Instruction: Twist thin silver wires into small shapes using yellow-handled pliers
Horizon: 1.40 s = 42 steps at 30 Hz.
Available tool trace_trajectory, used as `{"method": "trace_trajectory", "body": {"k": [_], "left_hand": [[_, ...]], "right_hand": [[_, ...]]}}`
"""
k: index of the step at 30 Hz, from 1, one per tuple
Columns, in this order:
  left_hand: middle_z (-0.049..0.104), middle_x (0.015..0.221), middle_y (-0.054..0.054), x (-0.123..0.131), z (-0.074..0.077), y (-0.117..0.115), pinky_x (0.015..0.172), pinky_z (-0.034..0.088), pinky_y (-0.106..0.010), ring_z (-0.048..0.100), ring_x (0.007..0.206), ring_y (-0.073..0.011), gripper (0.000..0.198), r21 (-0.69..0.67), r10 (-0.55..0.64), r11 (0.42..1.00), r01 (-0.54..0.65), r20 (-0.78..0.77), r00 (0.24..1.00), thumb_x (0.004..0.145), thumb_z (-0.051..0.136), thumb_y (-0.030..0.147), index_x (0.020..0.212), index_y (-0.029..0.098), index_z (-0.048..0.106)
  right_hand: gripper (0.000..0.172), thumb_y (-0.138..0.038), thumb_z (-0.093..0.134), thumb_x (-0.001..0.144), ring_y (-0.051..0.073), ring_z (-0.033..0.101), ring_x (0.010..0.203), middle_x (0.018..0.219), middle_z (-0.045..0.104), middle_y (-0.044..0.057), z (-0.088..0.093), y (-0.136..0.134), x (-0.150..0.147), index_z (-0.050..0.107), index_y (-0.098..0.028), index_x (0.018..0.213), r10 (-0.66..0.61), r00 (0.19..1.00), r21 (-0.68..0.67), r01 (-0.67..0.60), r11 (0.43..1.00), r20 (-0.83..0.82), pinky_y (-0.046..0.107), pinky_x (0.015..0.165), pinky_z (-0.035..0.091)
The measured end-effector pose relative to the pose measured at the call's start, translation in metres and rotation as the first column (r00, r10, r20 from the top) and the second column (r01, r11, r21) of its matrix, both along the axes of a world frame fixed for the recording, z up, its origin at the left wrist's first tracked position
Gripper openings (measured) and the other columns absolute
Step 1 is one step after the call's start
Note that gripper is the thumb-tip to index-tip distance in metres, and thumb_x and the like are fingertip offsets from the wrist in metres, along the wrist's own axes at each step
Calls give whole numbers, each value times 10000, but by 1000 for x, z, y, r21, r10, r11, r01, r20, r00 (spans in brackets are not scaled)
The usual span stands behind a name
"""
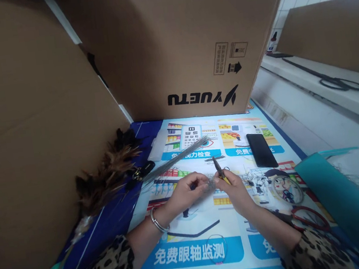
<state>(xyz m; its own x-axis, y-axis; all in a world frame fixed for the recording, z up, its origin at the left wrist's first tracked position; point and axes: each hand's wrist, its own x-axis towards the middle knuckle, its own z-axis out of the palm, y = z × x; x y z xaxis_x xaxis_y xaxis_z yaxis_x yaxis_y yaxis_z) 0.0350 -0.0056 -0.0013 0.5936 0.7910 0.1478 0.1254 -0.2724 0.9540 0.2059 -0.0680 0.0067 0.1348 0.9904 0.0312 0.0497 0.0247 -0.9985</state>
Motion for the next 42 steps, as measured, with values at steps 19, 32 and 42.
{"method": "trace_trajectory", "body": {"k": [19, 32, 42], "left_hand": [[600, 773, -53, 0, 16, 0, 721, 440, -283, 553, 764, -157, 169, 125, 13, 992, -27, 108, 994, 831, 550, 282, 787, 161, 659], [586, 783, -43, -2, 6, 3, 689, 427, -256, 544, 740, -141, 130, 40, 97, 994, -105, 156, 983, 820, 559, 238, 779, 148, 644], [535, 719, -15, -2, 1, 3, 613, 398, -230, 482, 659, -114, 144, -36, 214, 977, -211, 170, 962, 808, 568, 281, 770, 145, 598]], "right_hand": [[134, -324, 529, 804, 135, 467, 649, 679, 515, -26, 12, -5, -6, 567, -199, 777, 69, 981, -7, -69, 998, 182, 238, 633, 381], [130, -321, 546, 790, 132, 468, 645, 693, 519, -19, -3, 0, 3, 566, -193, 800, -84, 993, -6, 85, 996, 83, 242, 614, 384], [294, -290, 682, 655, 157, 526, 714, 781, 543, 1, -10, -8, -9, 566, -208, 913, -21, 956, -14, 26, 1000, 291, 263, 638, 444]]}}
